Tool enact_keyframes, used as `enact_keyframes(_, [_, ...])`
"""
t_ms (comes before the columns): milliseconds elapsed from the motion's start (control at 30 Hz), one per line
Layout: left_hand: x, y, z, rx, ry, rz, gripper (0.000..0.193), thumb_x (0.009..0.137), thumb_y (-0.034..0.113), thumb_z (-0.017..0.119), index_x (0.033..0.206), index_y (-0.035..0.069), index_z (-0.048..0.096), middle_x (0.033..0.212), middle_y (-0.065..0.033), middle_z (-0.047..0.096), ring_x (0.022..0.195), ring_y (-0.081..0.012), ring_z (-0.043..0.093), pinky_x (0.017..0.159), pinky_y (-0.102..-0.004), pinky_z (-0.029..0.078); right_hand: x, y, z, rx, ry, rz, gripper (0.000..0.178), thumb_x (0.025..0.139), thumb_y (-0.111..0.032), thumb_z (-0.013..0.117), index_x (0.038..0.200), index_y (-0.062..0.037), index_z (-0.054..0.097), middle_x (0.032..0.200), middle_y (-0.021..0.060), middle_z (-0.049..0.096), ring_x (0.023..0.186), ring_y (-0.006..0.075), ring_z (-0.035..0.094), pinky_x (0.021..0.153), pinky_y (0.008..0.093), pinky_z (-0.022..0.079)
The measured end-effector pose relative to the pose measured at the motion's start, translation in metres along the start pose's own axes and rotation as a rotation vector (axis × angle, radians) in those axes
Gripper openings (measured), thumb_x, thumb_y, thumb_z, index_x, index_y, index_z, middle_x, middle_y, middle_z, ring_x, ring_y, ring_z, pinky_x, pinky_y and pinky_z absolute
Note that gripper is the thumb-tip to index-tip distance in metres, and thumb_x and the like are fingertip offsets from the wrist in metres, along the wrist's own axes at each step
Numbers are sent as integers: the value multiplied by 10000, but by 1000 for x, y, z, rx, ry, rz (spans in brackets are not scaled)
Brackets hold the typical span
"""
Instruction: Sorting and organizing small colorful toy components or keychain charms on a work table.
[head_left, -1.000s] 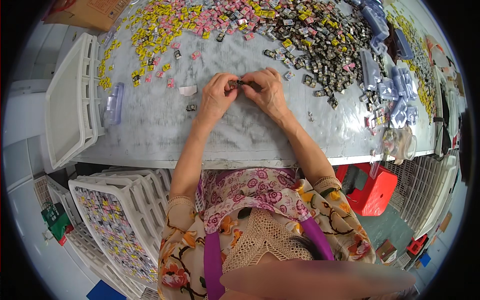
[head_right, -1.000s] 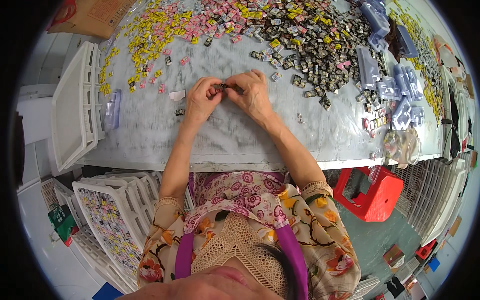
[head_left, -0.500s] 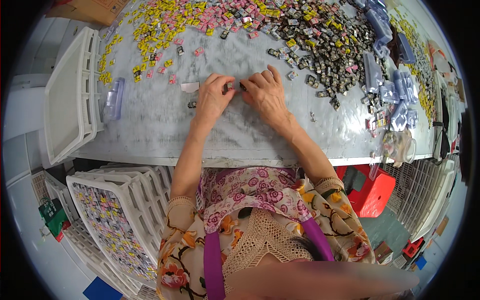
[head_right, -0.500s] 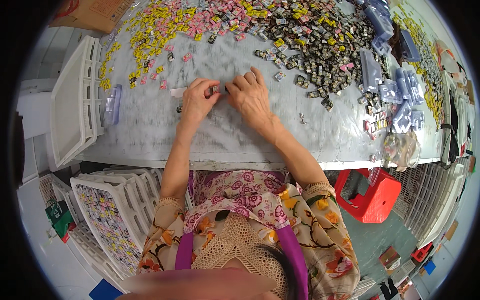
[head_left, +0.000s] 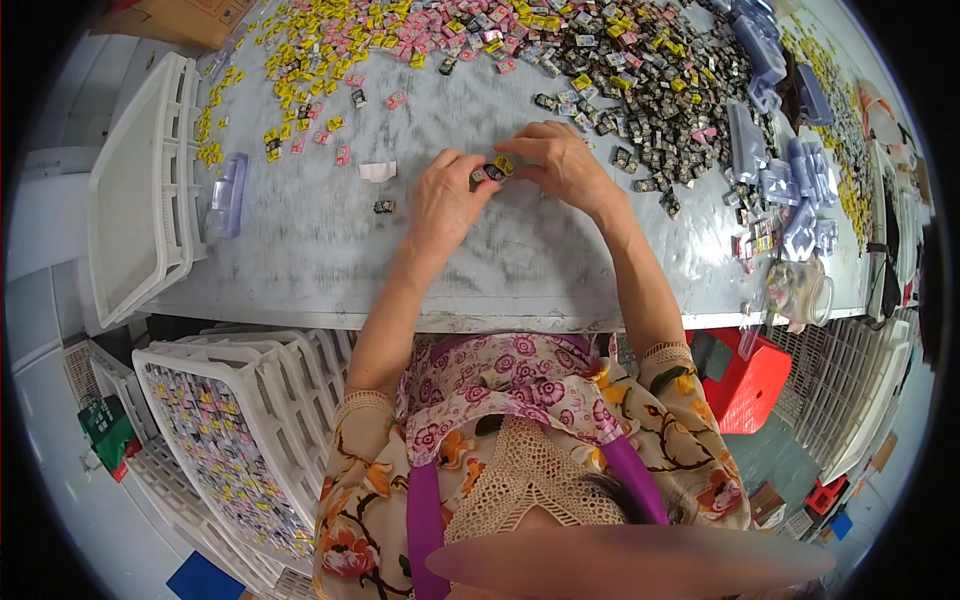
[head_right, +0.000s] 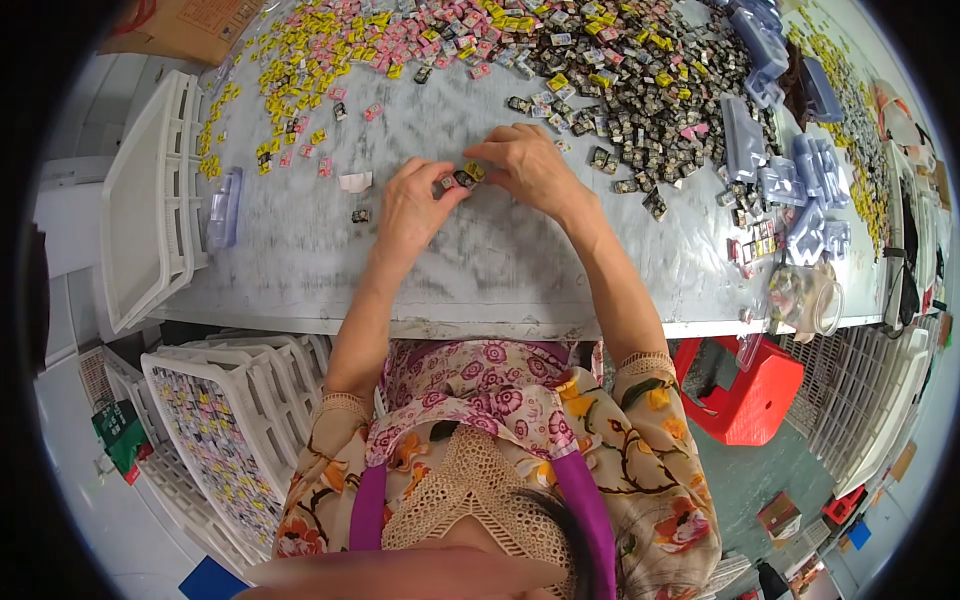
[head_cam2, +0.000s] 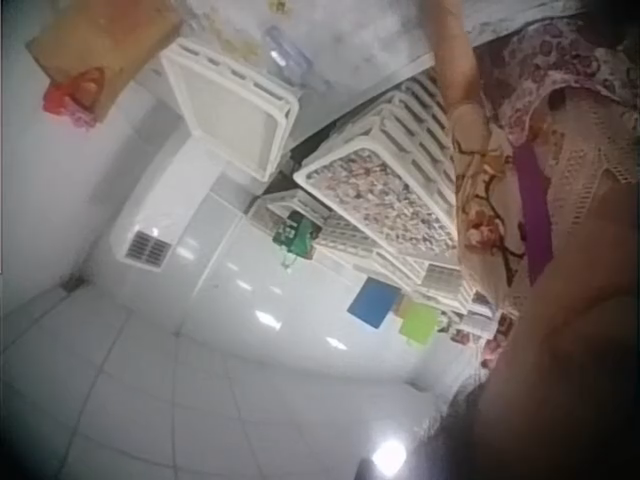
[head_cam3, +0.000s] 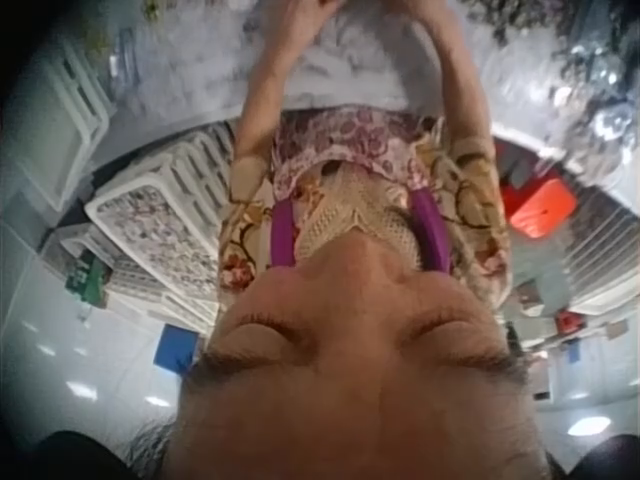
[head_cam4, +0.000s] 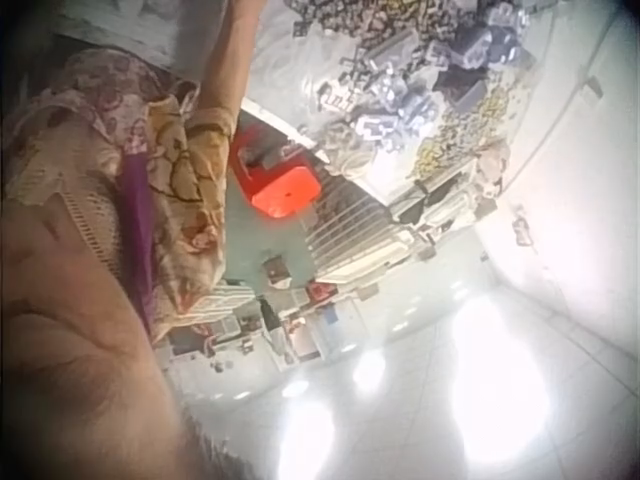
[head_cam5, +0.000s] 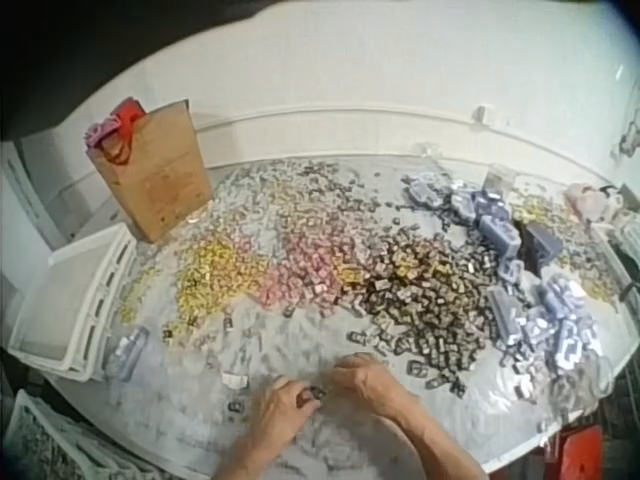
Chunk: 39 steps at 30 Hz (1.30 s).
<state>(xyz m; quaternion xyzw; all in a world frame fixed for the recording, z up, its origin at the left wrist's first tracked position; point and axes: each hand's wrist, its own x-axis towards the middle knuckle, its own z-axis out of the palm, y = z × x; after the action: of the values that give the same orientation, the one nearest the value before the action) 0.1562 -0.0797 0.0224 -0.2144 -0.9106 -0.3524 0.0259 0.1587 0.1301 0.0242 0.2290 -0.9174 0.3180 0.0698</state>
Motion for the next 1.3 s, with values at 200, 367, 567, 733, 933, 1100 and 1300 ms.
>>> enact_keyframes(200, [0,9,3,92,4,-27,323,730,97,821,1028,28,717,916,-121,638,813,-310,639,739,-387,518,6,6,5,31,-66,8,311,748,-123,769,1055,-104,729,962,67,668,958,275,634,915,404,453])
enact_keyframes(367, [1,7,-3,5,-56,-9,351,731,52,804,1065,4,706,959,-139,642,862,-331,644,759,-409,510,-6,1,12,52,10,22,276,750,-118,765,1021,-93,718,967,66,659,960,274,633,923,395,454])
enact_keyframes(567, [6,13,-13,70,-185,-18,320,761,38,768,1067,-6,684,975,-156,626,908,-340,635,795,-421,506,-12,-4,14,57,72,34,262,755,-135,762,1010,-98,713,970,66,654,963,272,630,937,405,453])
enact_keyframes(733, [12,6,-9,-27,-178,0,335,744,3,768,1070,-15,694,968,-164,638,905,-341,642,801,-416,509,-14,-9,18,46,135,30,263,758,-160,762,1009,-103,714,951,64,655,954,271,629,940,412,450])
enact_keyframes(933, [15,-1,-8,-96,-208,18,286,748,-11,755,1029,-26,706,955,-169,639,845,-344,653,770,-415,520,-16,-16,20,16,173,30,235,766,-161,754,984,-91,705,941,69,659,943,271,626,943,414,448])
enact_keyframes(1100, [5,9,-17,-104,-193,67,261,762,-20,733,1019,-38,695,968,-163,631,786,-346,655,744,-407,530,-26,-27,15,24,177,26,308,760,-137,777,1052,-78,697,1008,79,661,975,283,618,1006,446,430])
enact_keyframes(1300, [-23,28,-38,-109,-246,219,262,783,-41,705,1041,-40,664,1005,-151,610,875,-329,646,779,-403,534,-64,-71,11,-4,214,129,336,743,-112,789,1060,-62,689,1005,73,660,968,276,623,1026,464,426])
